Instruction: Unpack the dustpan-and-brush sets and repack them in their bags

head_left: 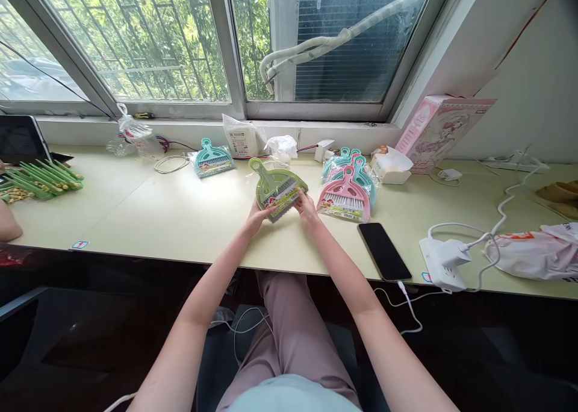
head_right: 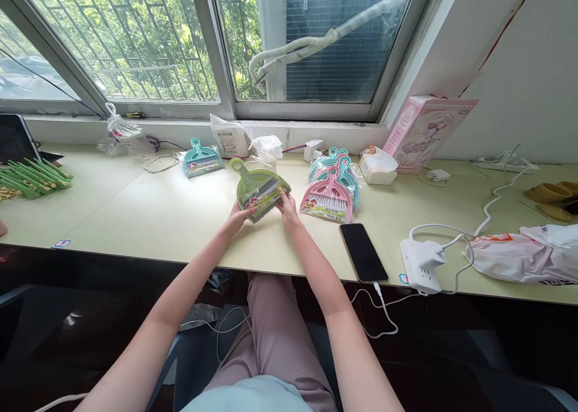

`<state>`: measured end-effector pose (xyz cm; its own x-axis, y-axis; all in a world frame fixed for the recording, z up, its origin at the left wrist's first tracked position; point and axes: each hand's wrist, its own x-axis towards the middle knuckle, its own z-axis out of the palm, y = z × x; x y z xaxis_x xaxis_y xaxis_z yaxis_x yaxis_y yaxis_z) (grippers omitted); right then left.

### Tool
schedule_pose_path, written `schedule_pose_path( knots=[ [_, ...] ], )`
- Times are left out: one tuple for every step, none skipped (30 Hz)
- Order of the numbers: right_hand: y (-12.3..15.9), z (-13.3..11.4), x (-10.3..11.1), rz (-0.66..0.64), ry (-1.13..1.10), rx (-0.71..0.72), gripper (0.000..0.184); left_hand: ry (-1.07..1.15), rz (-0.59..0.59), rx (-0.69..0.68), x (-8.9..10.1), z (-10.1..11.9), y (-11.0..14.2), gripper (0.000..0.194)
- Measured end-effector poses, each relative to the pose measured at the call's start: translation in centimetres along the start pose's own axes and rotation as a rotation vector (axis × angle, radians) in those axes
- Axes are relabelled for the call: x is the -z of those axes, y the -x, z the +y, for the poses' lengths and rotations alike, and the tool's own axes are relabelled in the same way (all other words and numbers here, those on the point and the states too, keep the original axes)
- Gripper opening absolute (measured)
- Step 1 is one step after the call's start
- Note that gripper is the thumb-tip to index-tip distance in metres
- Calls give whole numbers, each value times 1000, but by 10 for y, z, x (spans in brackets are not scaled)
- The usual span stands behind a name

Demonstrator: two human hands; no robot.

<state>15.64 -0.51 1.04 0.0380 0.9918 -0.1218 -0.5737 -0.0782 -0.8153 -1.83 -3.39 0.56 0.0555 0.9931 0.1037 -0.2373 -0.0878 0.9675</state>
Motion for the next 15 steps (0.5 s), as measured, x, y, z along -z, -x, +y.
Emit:
schedule_pose_path(
  knots=[
    [1,2,-2,-87,23,-15,28,11,30,-4,1,1,-1,82],
    [1,4,-3,-160,48,-29,30,17,51,-6,3,1,-1,81],
    [2,7,-4,-210,72,-37,32,14,62,-6,4,2,-2,79],
    [2,9,-4,-231,91,-42,34,2,64,-1,5,2,-1,78],
    [2,12,-4,-226,104,-43,35,-16,57,10,5,2,0,77],
    [2,14,-3,-206,110,-39,35,-35,38,26,5,3,1,76],
    [1,16,-3,-181,109,-25,35,-49,3,50,4,4,3,75],
    [1,17,-2,-157,103,-7,35,-54,-47,81,3,5,6,74],
    [0,18,-1,-139,92,16,36,-50,-111,119,1,6,9,74],
    [-1,18,0,-123,77,40,37,-42,-193,160,-1,7,12,73],
    [-2,17,1,-110,59,65,38,-32,-282,200,-2,8,14,73],
    [-3,16,1,-100,42,86,38,-20,-368,235,-4,8,15,72],
    [-4,16,1,-93,27,103,38,-7,-438,258,-5,8,15,71],
    [-4,15,1,-88,16,115,38,8,-482,267,-5,8,14,70],
    [-4,15,1,-84,8,124,38,25,-487,258,-5,8,12,69]
  ],
)
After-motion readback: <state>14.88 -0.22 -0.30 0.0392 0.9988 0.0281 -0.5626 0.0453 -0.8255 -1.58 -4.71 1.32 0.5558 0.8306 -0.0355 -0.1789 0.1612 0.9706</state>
